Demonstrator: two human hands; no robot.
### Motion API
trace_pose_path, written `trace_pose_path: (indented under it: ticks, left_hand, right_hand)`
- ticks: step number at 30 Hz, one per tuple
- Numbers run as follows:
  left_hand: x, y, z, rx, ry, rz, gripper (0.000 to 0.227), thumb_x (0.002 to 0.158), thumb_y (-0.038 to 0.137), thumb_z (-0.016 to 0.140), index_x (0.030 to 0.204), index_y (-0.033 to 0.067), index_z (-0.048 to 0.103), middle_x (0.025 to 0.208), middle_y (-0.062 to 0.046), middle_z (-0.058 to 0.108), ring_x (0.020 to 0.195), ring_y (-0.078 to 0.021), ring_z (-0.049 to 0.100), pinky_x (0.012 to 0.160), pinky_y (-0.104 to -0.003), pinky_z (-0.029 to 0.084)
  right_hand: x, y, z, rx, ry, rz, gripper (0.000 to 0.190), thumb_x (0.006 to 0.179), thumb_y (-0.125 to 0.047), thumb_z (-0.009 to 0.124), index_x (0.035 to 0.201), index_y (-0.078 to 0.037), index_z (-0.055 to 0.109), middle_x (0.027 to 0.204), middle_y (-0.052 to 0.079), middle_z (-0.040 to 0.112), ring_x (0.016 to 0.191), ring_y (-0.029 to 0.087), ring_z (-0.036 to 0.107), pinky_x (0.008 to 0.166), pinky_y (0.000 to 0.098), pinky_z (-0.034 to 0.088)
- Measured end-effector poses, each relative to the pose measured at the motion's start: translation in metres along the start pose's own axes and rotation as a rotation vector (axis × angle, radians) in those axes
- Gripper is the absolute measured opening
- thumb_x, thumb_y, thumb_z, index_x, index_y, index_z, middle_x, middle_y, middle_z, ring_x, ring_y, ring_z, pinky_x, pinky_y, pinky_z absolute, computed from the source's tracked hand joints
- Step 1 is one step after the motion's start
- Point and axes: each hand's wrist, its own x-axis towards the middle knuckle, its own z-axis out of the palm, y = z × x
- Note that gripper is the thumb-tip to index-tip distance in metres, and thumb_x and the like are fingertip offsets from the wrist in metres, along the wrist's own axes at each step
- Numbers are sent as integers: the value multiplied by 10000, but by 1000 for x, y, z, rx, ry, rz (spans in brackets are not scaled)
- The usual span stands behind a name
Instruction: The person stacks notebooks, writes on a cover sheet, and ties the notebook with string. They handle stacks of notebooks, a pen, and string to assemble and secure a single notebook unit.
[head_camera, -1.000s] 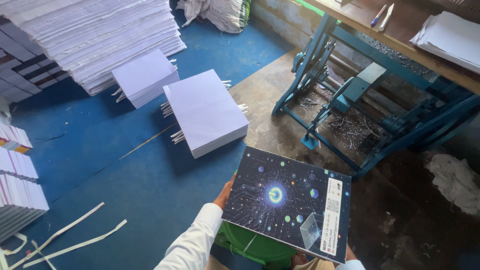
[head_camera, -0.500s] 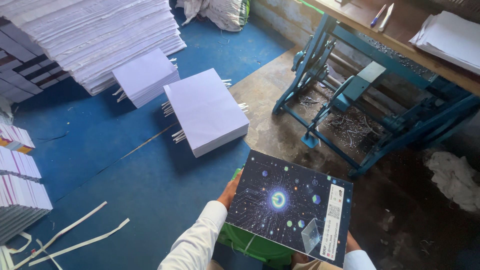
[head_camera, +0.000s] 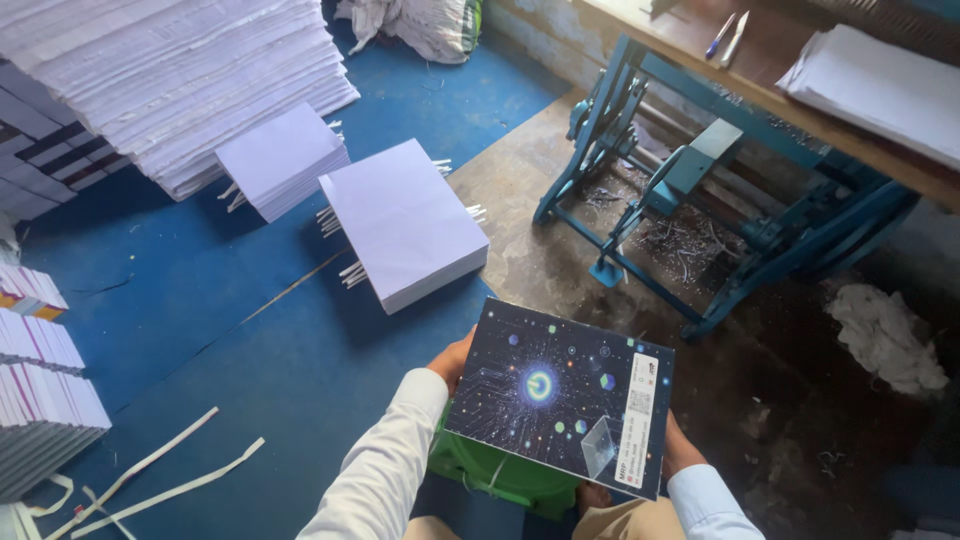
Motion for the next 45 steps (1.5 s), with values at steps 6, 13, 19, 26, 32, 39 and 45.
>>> trace_pose_path:
  ticks: [6,13,19,26,32,39,45]
  left_hand:
    - [-68,43,33,-28,3,-49,815,937,759,281,1315,138,651,1234,-85,714,1053,-234,650,951,-399,502]
    - [-112,86,58,130,-47,-31,1176,861,959,138,1231,-45,628,1119,-180,646,1018,-296,600,955,-446,452]
    - [-132,106,72,284,6,-45,1302,659,1012,201,1626,143,272,1655,-142,304,1508,-337,297,1212,-485,259]
    - [-134,112,78,241,-9,-138,1352,607,1044,240,1477,42,496,1498,-219,535,1367,-346,503,1121,-484,400]
    - [-144,115,77,115,-1,-136,1298,620,1041,298,1363,37,651,1369,-191,672,1234,-312,612,1056,-453,454]
    - [-141,114,86,97,62,-102,1244,654,987,341,1559,138,429,1530,-166,536,1353,-350,530,1118,-496,425]
    - [-103,87,49,222,30,-162,1474,647,1069,154,1625,-32,104,1718,-224,110,1583,-334,49,1249,-517,-23]
  right_hand:
    - [-62,-49,39,-18,38,54,794,970,-701,362,1291,-21,621,1130,225,687,1010,324,683,809,471,585]
    - [-138,-96,74,-27,11,135,1085,916,-850,103,1384,4,583,1303,296,650,1190,366,649,960,481,552]
    - [-144,-99,82,-38,3,64,1059,864,-866,112,1390,-79,586,1295,237,658,1180,334,648,962,479,551]
    - [-144,-93,84,-10,32,-13,1066,861,-860,80,1369,-73,588,1265,211,670,1161,296,666,939,431,574]
    - [-145,-93,89,-32,40,-1,1083,869,-860,63,1361,-60,604,1218,209,694,1097,291,691,909,421,581]
    - [-139,-96,82,-15,13,71,1046,863,-863,119,1379,-88,596,1252,173,689,1154,309,660,961,448,540]
    - [-110,-123,54,-28,-170,183,1256,869,-957,129,1333,100,624,1245,256,676,1148,358,622,1029,511,460]
